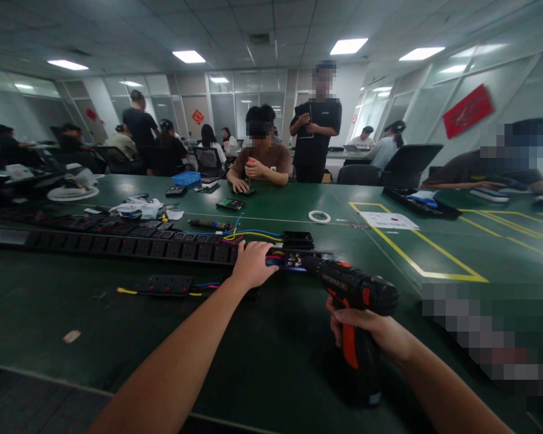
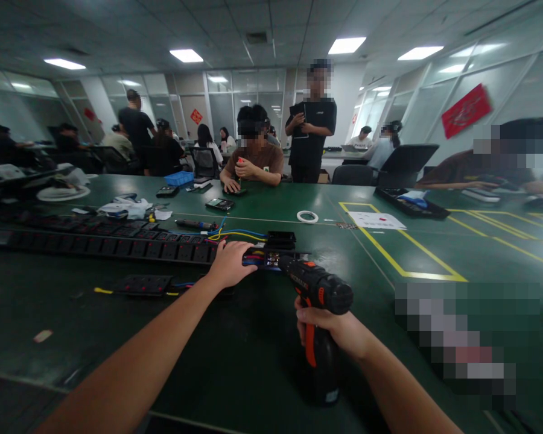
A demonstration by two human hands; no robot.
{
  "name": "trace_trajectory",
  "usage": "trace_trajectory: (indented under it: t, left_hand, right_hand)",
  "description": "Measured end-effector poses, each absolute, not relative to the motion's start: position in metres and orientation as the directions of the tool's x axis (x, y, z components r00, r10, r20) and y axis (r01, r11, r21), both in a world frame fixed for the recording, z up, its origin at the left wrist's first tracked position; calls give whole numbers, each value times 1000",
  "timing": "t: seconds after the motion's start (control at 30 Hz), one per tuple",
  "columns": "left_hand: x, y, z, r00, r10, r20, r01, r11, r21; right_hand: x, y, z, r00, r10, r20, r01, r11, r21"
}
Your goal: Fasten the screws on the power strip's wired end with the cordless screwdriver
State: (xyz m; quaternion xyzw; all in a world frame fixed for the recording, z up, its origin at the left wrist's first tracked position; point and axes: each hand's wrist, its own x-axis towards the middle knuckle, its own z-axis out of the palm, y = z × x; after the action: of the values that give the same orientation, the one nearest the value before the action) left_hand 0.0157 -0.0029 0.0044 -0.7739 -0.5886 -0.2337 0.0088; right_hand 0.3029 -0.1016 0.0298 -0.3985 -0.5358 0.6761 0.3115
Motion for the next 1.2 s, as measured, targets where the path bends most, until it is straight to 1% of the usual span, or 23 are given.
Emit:
trace_trajectory:
  t: [0.2,0.5,0.67,0.93,1.2]
  left_hand:
    - [16,-3,5,200,910,362,917,-304,258]
    - [15,-2,4,203,905,375,913,-313,260]
    - [16,-3,6,195,906,376,918,-304,255]
    - [16,-2,5,198,907,372,918,-304,253]
    - [15,-2,5,206,911,358,917,-307,254]
  right_hand:
    - [303,-102,27,-503,847,-172,-17,-209,-978]
    - [302,-105,29,-506,843,-183,-12,-219,-976]
    - [301,-104,30,-492,854,-171,5,-194,-981]
    - [300,-105,35,-466,860,-207,23,-222,-975]
    - [299,-106,37,-478,857,-192,36,-199,-979]
